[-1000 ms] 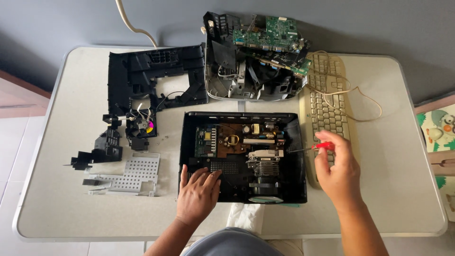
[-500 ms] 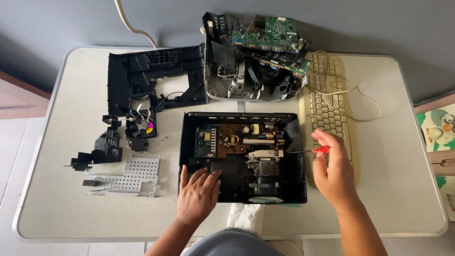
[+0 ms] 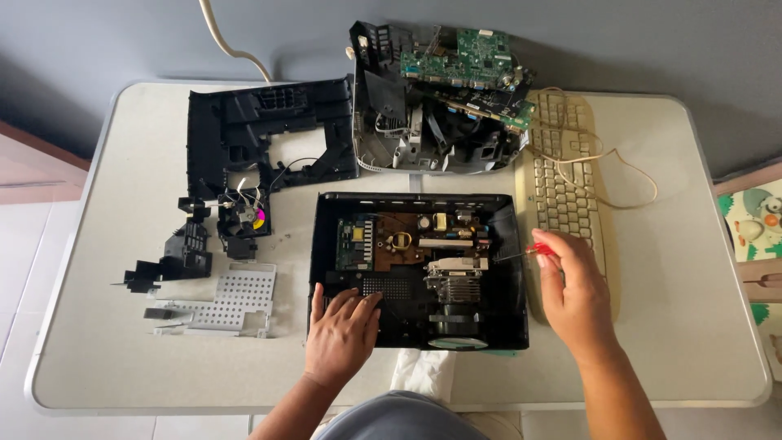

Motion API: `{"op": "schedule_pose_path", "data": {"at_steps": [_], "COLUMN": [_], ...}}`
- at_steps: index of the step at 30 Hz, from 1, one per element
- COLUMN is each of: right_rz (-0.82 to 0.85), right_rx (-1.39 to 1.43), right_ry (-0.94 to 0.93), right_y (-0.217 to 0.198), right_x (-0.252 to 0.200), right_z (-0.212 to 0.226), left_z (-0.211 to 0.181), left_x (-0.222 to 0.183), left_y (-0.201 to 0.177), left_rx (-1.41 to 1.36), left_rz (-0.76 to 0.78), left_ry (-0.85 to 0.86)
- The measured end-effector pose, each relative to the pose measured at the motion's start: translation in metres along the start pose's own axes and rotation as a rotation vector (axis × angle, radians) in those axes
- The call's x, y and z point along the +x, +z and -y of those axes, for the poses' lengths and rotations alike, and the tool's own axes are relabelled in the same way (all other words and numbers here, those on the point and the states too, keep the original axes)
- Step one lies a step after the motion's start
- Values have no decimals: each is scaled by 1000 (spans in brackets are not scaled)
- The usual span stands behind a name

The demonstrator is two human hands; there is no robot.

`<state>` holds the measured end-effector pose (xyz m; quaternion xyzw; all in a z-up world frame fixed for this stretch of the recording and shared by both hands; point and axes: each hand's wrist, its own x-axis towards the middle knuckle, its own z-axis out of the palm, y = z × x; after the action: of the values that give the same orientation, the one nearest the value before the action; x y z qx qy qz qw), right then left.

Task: Cleaning a metal bracket with a toothbrush and using a screwdriver to work on the internal components of a disassembled electronic device

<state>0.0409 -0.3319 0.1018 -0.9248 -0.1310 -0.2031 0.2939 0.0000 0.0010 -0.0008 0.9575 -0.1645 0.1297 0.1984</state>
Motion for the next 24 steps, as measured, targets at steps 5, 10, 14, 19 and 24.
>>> {"op": "schedule_pose_path", "data": {"at_steps": [5, 10, 14, 19, 24], "right_rz": [38, 46, 7, -120, 10], "right_rx": [-25, -6, 17, -103, 114], "right_ry": [71, 4, -52, -58, 177], "right_y": [7, 3, 0, -1, -6], "right_x": [-9, -4, 3, 3, 3], "right_z": [-7, -7, -1, 3, 8], "left_z": [-1, 0, -1, -1, -1], "left_x": [0, 1, 1, 1, 1], "left_y": [-1, -1, -1, 0, -2], "left_rx": [1, -15, -12, -1, 5], "left_rz": [4, 20, 6, -3, -10], "left_ry": [-2, -11, -8, -8, 2]}}
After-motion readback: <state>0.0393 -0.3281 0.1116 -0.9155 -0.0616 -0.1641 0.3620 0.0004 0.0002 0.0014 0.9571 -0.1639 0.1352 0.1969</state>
